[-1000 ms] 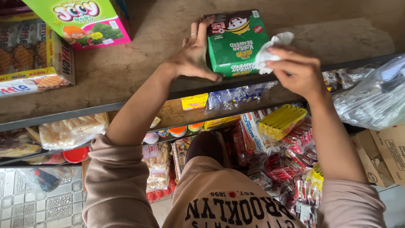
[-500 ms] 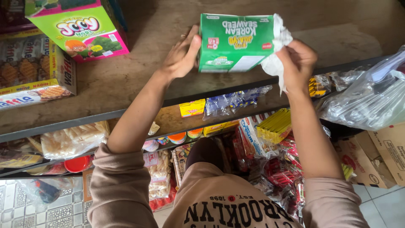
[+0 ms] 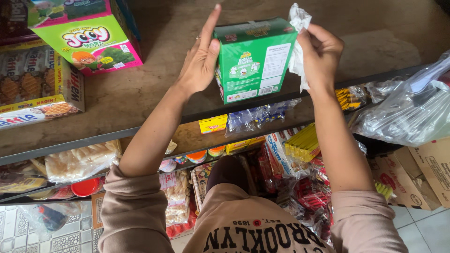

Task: The person wipes the surfaces of several snack boxes on a store shelf using a white cloth. They handle a blue Slat Olat box, a green and pink Jocy box, and a green Korean Seaweed box, cleaning each one before placing it back on the shelf.

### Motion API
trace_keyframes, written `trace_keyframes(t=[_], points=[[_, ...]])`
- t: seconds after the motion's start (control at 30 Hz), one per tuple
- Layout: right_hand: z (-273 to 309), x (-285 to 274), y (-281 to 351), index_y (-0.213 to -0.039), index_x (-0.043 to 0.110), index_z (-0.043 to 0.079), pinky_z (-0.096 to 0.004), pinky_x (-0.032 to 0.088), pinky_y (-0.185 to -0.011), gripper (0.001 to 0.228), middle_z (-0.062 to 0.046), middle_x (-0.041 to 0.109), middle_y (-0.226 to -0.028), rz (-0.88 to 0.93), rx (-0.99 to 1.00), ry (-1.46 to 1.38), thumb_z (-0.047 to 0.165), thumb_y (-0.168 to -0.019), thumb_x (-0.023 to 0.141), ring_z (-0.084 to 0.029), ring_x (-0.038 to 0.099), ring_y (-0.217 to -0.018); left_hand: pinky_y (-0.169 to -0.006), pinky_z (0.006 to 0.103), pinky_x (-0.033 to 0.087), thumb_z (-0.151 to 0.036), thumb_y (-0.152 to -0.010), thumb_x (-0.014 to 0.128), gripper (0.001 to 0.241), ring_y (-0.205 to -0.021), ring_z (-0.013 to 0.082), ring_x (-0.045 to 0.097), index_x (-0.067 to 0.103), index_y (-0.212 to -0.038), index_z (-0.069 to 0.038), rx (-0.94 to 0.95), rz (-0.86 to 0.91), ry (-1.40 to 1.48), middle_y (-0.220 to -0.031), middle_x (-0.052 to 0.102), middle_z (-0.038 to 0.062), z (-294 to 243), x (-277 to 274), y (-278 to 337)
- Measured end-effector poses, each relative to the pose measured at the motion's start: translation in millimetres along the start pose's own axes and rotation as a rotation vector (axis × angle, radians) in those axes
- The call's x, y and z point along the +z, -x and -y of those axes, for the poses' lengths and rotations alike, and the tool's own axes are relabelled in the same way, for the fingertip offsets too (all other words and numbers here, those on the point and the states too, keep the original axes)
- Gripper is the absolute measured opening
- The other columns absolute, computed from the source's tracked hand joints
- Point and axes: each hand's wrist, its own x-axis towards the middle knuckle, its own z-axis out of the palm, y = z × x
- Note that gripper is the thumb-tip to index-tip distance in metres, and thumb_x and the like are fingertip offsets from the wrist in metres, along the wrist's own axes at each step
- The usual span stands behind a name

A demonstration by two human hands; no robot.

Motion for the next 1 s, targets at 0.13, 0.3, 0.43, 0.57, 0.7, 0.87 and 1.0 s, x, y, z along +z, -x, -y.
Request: trace_keyframes(t=[0.13, 0.3, 0.43, 0.57, 0.7, 0.87, 1.0], points=[[4.8, 3.0, 2.0, -0.117, 0.072, -0.01, -0.024, 0.057, -0.079, 0.015, -0.011, 0.077, -0.103, 0.057, -0.02, 0.023, -0.001, -0.105, 0.068, -0.01, 0.07, -0.087, -0.119, 0.0521, 0.046, -0.068, -0.112, 0.021, 0.064, -0.144, 0.0452, 0.057, 0.031, -0.158, -0.025, -0.057, 0.078, 0.02, -0.158, 0.055, 0.019, 0.6, -2.5, -2.0], [26.0, 10.9, 13.6, -0.124, 0.07, -0.008, -0.027, 0.059, -0.092, 0.016, -0.016, 0.072, -0.121, 0.041, -0.287, 0.131, -0.004, -0.108, 0.067, -0.015, 0.071, -0.106, -0.108, 0.0535, 0.05, -0.071, -0.107, 0.043, 0.069, -0.129, 0.0454, 0.064, 0.031, -0.15, -0.019, -0.146, 0.119, 0.034, -0.141, 0.063, 0.022, 0.6, -3.7, -1.3], [50.2, 21.6, 29.4, -0.128, 0.07, -0.004, -0.039, 0.057, -0.106, 0.024, -0.018, 0.066, -0.138, 0.108, -0.656, 0.53, -0.007, -0.104, 0.067, -0.028, 0.069, -0.126, -0.104, 0.052, 0.053, -0.066, -0.109, 0.042, 0.063, -0.118, 0.0439, 0.071, 0.028, -0.151, -0.02, -0.183, 0.144, 0.085, -0.13, 0.072, 0.018, 0.4, -3.0, -3.7], [47.8, 47.8, 35.2, -0.128, 0.077, 0.006, -0.057, 0.038, -0.12, 0.03, -0.012, 0.061, -0.148, 0.391, -0.829, 0.892, -0.002, -0.099, 0.075, -0.039, 0.053, -0.142, -0.103, 0.0504, 0.053, -0.064, -0.11, 0.043, 0.063, -0.115, 0.0442, 0.073, 0.027, -0.151, -0.02, -0.209, 0.137, 0.129, -0.127, 0.072, 0.018, 3.2, -2.1, -4.9], [34.5, 61.4, 46.1, -0.131, 0.077, 0.01, -0.054, 0.036, -0.124, 0.037, -0.009, 0.057, -0.153, 0.565, -0.847, 0.851, -0.004, -0.097, 0.072, -0.034, 0.048, -0.147, -0.104, 0.0502, 0.051, -0.062, -0.109, 0.044, 0.062, -0.117, 0.0464, 0.071, 0.028, -0.15, -0.019, -0.245, 0.126, 0.127, -0.128, 0.071, 0.019, 5.6, 0.2, -7.8], [27.1, 54.1, 70.9, -0.128, 0.078, 0.01, -0.047, 0.038, -0.124, 0.039, -0.006, 0.06, -0.151, 0.835, -0.854, 0.816, -0.002, -0.091, 0.071, -0.026, 0.053, -0.144, -0.105, 0.0506, 0.051, -0.059, -0.111, 0.045, 0.058, -0.117, 0.0469, 0.07, 0.028, -0.15, -0.018, -0.222, 0.117, 0.105, -0.132, 0.07, 0.02, 6.0, 0.9, -6.3], [30.6, 45.6, 74.8, -0.118, 0.078, 0.011, -0.044, 0.039, -0.121, 0.036, -0.006, 0.065, -0.143, 0.925, -0.836, 0.766, -0.003, -0.086, 0.07, -0.024, 0.055, -0.141, -0.102, 0.0515, 0.05, -0.058, -0.111, 0.045, 0.059, -0.116, 0.0477, 0.069, 0.028, -0.15, -0.018, -0.235, 0.114, 0.081, -0.13, 0.07, 0.02, 5.5, 0.8, -6.5]])
